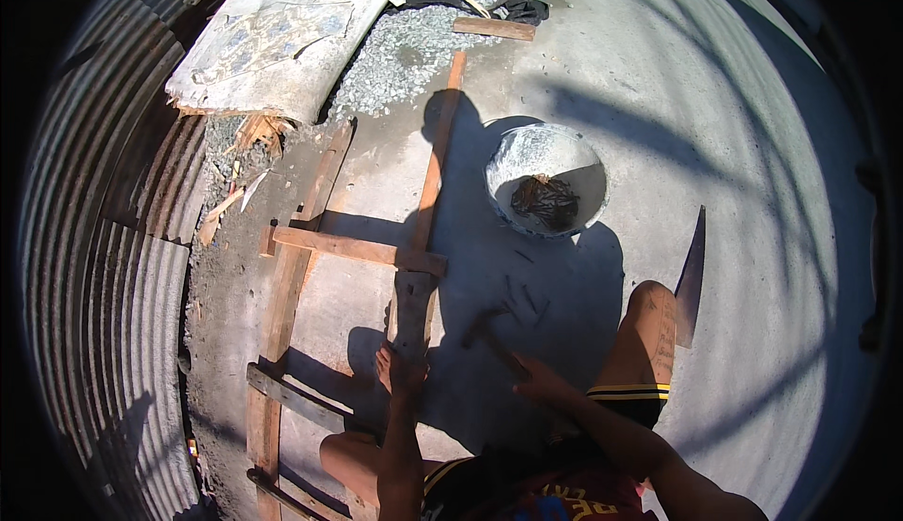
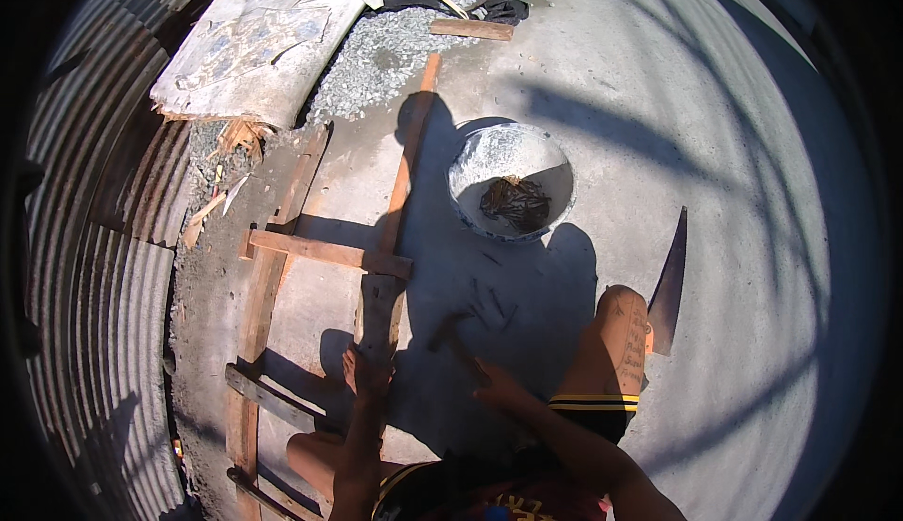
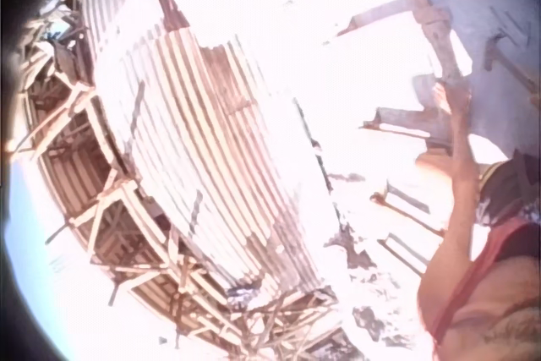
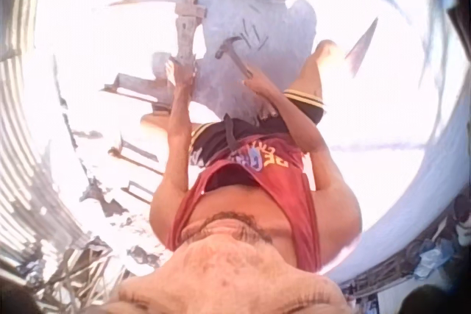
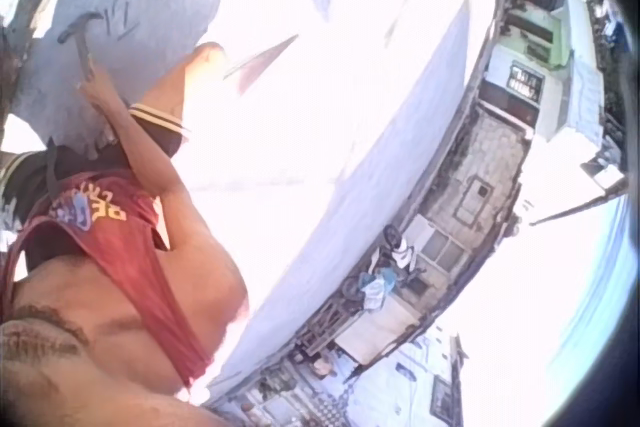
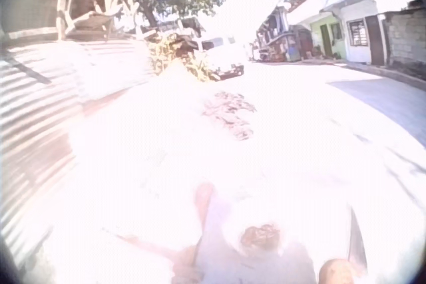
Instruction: The person assembles a wooden frame on a concrete floor using a hammer and nails. They position wooden planks, hammer nails into the joints, and adjust the frame pieces to form a rectangular structure.
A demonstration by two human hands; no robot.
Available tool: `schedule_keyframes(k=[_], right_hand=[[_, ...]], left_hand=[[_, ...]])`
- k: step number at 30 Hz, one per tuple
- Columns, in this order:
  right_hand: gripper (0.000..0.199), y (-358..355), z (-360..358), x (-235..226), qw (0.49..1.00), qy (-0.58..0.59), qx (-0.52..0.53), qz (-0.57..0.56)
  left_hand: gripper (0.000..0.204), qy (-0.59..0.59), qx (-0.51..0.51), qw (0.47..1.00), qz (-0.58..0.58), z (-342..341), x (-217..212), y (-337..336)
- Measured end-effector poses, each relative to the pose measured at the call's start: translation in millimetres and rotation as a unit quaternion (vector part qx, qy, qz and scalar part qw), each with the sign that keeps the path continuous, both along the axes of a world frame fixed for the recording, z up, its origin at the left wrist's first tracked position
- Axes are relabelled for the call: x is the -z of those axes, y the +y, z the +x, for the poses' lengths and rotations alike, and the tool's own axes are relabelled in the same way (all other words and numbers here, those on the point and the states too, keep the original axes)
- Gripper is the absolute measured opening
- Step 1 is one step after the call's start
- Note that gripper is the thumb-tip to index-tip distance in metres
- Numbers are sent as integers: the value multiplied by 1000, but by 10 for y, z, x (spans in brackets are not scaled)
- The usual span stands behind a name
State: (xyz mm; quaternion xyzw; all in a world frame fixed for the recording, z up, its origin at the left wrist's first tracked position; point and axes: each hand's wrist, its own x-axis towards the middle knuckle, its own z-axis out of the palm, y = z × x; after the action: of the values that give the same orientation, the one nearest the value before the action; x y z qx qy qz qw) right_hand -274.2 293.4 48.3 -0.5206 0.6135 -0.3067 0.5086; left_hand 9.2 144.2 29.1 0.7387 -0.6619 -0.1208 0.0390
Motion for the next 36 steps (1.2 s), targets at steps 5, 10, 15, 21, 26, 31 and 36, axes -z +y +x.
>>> schedule_keyframes(k=[5, 10, 15, 21, 26, 31, 36], right_hand=[[78, 55, -69, -118, 986, 25, -17, 164], [77, -76, -5, -318, 976, -13, -21, 218], [82, -383, -302, -1098, 950, -198, -62, 233], [52, -871, -785, -1998, 965, 162, -73, 192], [35, -1660, -378, -2076, 964, 252, -64, 54], [32, -2554, -45, -2072, 920, 323, -85, -205], [27, -2793, -327, -1930, 959, 199, -75, -189]], left_hand=[[90, 17, 17, 998, 56, 353, 107, 118], [63, 351, -135, 925, -54, 1199, 840, 212], [53, 431, -413, 728, -336, 1065, 1278, 274], [50, 331, -339, 856, -206, 685, 1018, 80], [43, 267, -325, 898, -126, 705, 916, -54], [44, 321, -204, 915, -133, 738, 836, 26], [70, 69, -172, 983, -20, 1354, -72, 36]])
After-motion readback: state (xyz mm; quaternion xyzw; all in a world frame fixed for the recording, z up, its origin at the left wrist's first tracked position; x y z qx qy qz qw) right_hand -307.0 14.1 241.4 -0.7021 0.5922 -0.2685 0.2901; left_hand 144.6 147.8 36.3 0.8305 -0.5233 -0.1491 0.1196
